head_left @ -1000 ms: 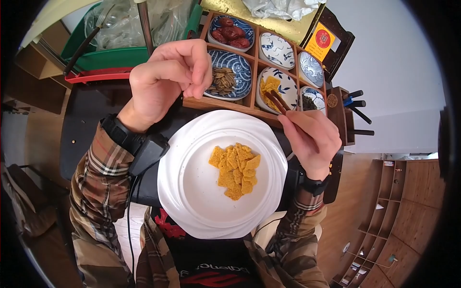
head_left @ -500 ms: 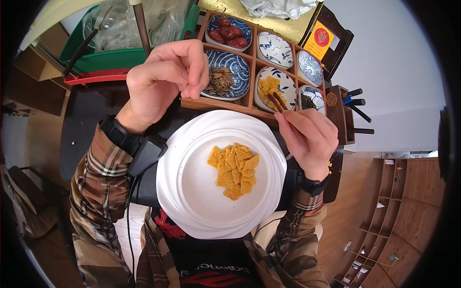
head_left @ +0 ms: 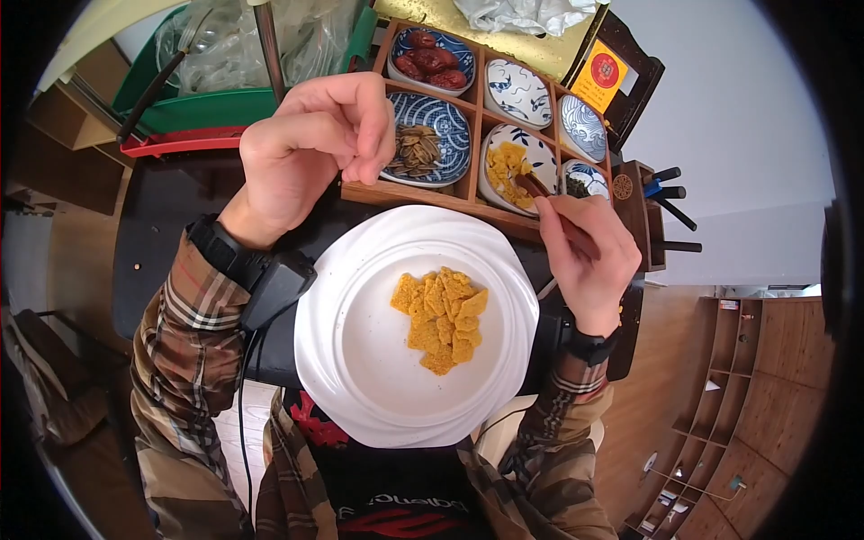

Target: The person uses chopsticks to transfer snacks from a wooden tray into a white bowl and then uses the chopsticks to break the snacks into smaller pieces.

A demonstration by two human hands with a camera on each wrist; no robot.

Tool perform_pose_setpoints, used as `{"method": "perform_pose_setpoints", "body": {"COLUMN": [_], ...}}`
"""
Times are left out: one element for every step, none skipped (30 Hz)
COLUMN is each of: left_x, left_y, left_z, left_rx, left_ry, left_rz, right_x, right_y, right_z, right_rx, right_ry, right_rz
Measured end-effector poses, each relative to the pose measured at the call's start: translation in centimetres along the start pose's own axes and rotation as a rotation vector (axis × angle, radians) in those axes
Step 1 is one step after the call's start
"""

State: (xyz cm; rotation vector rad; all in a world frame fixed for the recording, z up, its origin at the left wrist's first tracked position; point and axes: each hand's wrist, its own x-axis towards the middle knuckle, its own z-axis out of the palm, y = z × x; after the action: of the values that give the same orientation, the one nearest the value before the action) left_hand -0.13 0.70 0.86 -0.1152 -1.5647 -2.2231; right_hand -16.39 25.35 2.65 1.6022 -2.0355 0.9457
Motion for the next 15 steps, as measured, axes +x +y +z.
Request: {"method": "perform_pose_setpoints", "body": {"left_x": [0.0,0.0,0.0,0.0,0.0,0.0,0.0,0.0,0.0,0.0,0.0,0.0,0.0,0.0,-0.1], "left_y": [0.0,0.0,0.0,0.0,0.0,0.0,0.0,0.0,0.0,0.0,0.0,0.0,0.0,0.0,0.0], "left_z": [0.0,0.0,0.1,0.1,0.1,0.1,0.1,0.1,0.1,0.0,0.0,0.0,0.0,0.0,0.0], "left_rx": [0.001,0.001,0.003,0.005,0.005,0.004,0.003,0.003,0.009,0.016,0.016,0.015,0.015,0.014,0.017], "left_ry": [0.002,0.001,0.002,0.003,0.003,0.003,0.003,0.003,-0.003,-0.010,-0.009,-0.013,-0.017,-0.016,-0.017], "left_rz": [-0.001,-0.001,0.002,0.005,0.005,0.005,0.005,0.005,0.007,0.009,0.008,0.010,0.012,0.012,0.011], "right_x": [-0.1,-0.2,-0.2,-0.2,-0.3,-0.3,-0.3,-0.2,-0.1,0.0,0.0,0.0,0.0,0.0,-0.1], "right_y": [0.0,0.0,0.0,0.1,0.1,0.1,0.2,0.2,0.1,0.2,0.3,0.4,0.6,0.8,1.2], "right_z": [0.1,0.1,0.1,0.2,0.1,-0.1,-0.3,-0.4,-0.4,-0.4,-0.4,-0.4,-0.4,-0.3,-0.2], "right_rx": [0.054,0.053,0.056,0.059,0.058,0.062,0.065,0.065,0.038,0.010,0.011,0.026,0.040,0.040,0.089], "right_ry": [0.007,0.007,0.033,0.058,0.058,0.055,0.051,0.051,0.060,0.069,0.068,0.083,0.098,0.098,0.169], "right_rz": [0.084,0.084,0.101,0.119,0.119,0.143,0.168,0.167,0.166,0.166,0.166,0.190,0.214,0.214,0.239]}}
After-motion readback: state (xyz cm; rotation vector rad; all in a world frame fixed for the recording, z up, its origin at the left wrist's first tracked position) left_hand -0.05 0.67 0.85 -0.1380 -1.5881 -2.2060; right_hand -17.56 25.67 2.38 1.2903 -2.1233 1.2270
